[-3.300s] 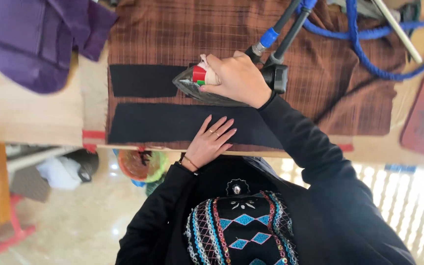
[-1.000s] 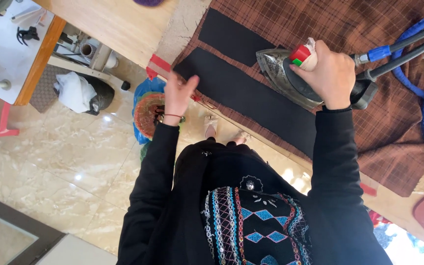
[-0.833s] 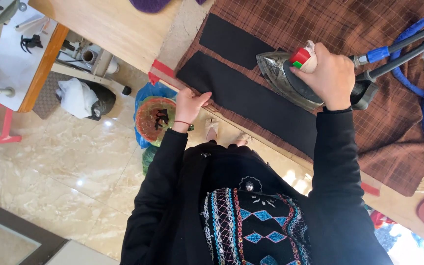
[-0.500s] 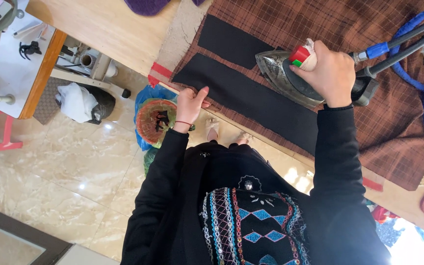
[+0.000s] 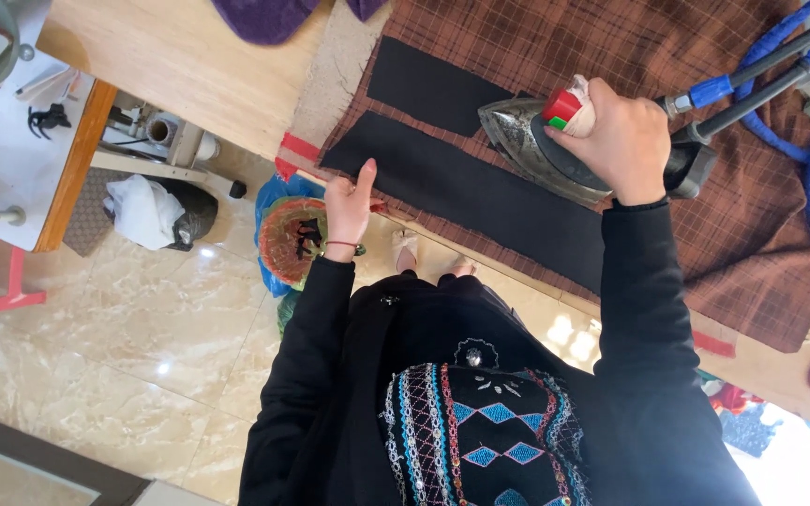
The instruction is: Ironing small rectangular pieces of black fabric on a large pressing table using an industrial steam iron.
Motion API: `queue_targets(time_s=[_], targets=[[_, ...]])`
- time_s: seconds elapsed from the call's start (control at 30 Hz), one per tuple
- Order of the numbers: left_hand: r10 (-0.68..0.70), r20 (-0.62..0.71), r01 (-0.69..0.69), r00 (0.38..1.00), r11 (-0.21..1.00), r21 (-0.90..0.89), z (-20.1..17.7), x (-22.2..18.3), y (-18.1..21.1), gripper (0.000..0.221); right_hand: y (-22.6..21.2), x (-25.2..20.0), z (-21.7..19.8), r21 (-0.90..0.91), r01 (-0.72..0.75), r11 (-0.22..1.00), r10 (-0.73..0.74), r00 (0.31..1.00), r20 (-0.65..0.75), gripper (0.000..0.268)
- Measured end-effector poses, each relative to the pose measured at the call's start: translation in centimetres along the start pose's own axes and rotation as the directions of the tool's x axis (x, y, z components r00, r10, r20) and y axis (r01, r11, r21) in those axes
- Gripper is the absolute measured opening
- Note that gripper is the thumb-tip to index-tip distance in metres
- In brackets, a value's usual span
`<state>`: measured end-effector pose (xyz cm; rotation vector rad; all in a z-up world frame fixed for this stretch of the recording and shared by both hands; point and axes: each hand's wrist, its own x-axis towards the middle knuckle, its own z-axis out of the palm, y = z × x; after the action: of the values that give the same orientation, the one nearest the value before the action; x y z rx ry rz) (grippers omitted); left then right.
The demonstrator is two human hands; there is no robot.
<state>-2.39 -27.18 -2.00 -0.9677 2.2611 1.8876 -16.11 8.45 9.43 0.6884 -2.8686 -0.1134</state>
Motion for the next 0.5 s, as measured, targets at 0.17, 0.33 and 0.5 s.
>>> queue_targets(time_s=[0.17,0.33,0.5], targets=[[0.174,0.006,-0.174,0.985,0.984,0.04,-0.3,0.4,-1.0,0.07,-0.6,0.0,0.1,-0.114,-0.023,0.993,0.007,0.99,-0.14,0.035],[0.16,-0.01,-0.158,0.987,0.979,0.126,-0.3,0.8,-1.4,0.072,-0.8,0.8,0.3,-0.222,-0.036,0.974,-0.017,0.973,-0.232,0.028],[0.135,-0.005,-0.134,0.991,0.984,0.117,-0.3,0.7,-1.0,0.071,-0.4,1.7,1.1,-0.243,-0.073,0.967,0.005,0.963,-0.268,0.029]])
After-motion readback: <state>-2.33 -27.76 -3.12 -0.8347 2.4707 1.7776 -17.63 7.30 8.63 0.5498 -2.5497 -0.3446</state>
